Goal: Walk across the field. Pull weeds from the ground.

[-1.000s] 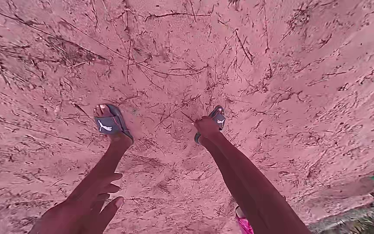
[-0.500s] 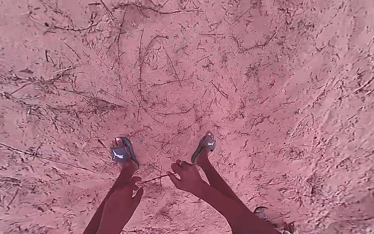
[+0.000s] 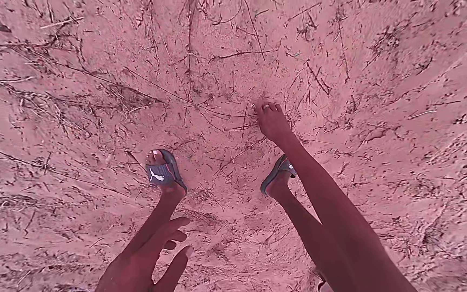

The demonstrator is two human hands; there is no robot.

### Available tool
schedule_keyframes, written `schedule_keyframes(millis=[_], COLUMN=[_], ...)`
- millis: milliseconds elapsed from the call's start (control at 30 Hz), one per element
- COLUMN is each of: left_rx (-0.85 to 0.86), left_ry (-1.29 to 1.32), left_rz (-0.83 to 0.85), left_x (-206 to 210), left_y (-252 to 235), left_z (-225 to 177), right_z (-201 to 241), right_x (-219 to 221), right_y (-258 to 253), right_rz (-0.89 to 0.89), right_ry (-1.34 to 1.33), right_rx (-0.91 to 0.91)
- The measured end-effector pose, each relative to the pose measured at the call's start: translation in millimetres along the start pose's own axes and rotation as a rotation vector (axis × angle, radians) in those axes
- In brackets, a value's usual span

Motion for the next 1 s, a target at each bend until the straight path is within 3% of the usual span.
schedule_keyframes(millis=[33, 167, 300, 433, 567, 700, 900, 1000], left_rx=[0.006, -0.013, -0.019, -0.003, 0.011, 0.002, -0.029, -0.108], left_ry=[-0.002, -0.034, -0.053, -0.054, -0.063, -0.077, -0.123, -0.165], left_rz=[-0.012, -0.037, -0.022, -0.048, -0.070, -0.088, -0.080, -0.024], left_x=[1, 9, 9, 7, 11, 17, 31, 32], left_y=[-1, -1, -3, -2, -2, 0, 2, -5], left_z=[0, 13, 18, 16, 17, 26, 34, 34], right_z=[-11, -26, -33, -25, -8, -12, -33, -19], right_x=[21, 17, 14, 29, 29, 29, 29, 3], right_y=[-10, -45, -44, -33, -31, -36, 17, 42], right_rz=[-0.088, 0.071, 0.005, 0.009, 0.065, 0.031, 0.056, 0.078], right_ry=[-0.066, -0.304, -0.491, -0.506, -0.349, -0.499, -0.467, -0.357], right_rx=[0.007, 0.171, 0.193, 0.210, 0.258, 0.372, 0.330, 0.365])
Point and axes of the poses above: each hand's wrist, its own y-axis away from the middle knuckle, its own x-axis out of the palm, z = x × y, the point moved 3 cm from there along -y, towards the middle knuckle, and after that the axes turned 3 degrees about -x, right-handed, at the moved point
